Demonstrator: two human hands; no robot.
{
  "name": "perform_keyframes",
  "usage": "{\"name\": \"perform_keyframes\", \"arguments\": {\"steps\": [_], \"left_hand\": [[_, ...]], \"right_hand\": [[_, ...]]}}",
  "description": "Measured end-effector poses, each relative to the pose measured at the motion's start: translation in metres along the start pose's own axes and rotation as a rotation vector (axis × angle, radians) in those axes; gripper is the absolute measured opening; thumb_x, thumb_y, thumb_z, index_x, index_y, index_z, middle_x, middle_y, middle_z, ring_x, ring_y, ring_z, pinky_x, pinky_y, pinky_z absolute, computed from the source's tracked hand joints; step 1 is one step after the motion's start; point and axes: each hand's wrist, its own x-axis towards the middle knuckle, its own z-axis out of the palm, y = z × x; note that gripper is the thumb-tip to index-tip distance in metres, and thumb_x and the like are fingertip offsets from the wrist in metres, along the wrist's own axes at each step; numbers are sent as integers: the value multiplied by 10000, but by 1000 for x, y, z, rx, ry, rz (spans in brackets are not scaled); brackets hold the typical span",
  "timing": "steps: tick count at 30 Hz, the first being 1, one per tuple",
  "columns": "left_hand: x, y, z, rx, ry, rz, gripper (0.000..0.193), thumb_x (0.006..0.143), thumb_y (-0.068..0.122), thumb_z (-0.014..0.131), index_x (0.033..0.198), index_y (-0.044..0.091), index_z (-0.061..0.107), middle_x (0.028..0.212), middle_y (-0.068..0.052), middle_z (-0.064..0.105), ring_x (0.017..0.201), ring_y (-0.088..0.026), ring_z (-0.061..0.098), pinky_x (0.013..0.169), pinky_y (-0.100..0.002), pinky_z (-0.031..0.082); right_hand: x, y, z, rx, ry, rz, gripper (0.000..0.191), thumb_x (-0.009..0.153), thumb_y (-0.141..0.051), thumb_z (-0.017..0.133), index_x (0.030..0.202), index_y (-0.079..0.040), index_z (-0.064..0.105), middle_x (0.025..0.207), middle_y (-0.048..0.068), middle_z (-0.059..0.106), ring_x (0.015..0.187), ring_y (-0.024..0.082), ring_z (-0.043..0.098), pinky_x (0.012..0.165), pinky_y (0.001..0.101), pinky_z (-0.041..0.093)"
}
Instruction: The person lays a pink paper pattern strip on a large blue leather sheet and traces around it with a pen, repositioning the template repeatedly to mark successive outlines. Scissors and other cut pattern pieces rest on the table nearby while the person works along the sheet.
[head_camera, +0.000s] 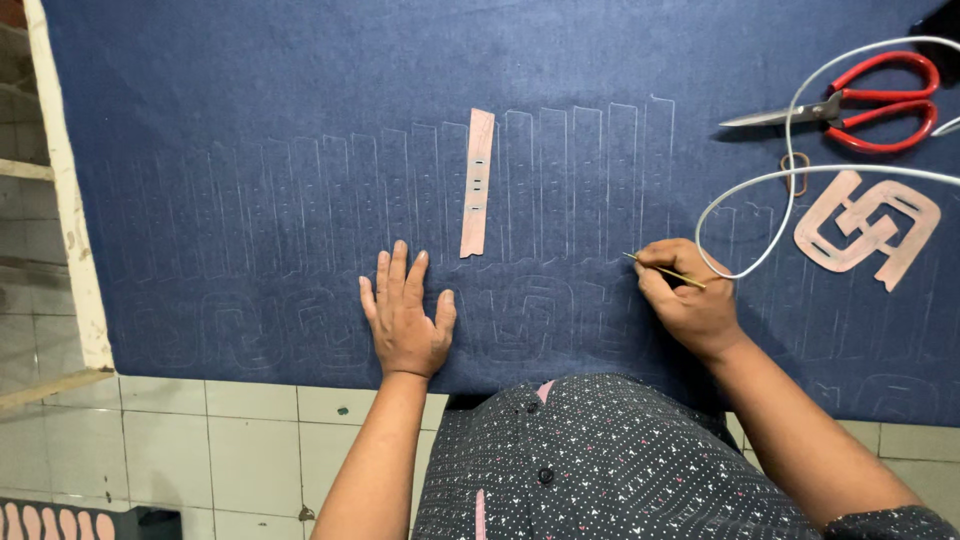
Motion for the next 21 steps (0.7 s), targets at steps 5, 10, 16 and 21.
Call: {"name": "perform_keyframes", "arguments": {"steps": [5,10,16,21], "left_hand": [[0,-1,1,2,15,18,591,920,377,625,1449,121,559,1630,-129,401,1545,-335,303,1260,-599,121],[-1,-1,1,7,12,17,591,921,377,627,1448,119,559,1628,-131,401,1542,-341,305,1256,-605,126],[-1,-1,0,-3,27,22,588,925,380,625,1449,122,560,1626,-128,406,1547,-334,304,1262,-602,130],[-1,-1,0,9,7,12,589,927,388,622,1451,126,557,1625,-125,405,1543,-333,302,1258,-605,129]], "right_hand": [[2,-3,5,-82,13,-17,126,923,-34,737,1042,-7,709,1050,113,728,946,187,721,858,294,568],[1,-4,5,-10,-49,15,120,905,-13,700,1025,-4,701,1037,102,723,954,184,715,871,290,565],[4,-7,8,-13,-39,22,116,900,-10,711,1014,-2,693,1024,103,715,923,188,707,839,291,564],[10,-16,20,-14,-106,-81,137,900,-10,715,1037,-7,713,1049,106,737,956,198,726,860,294,579]]}}
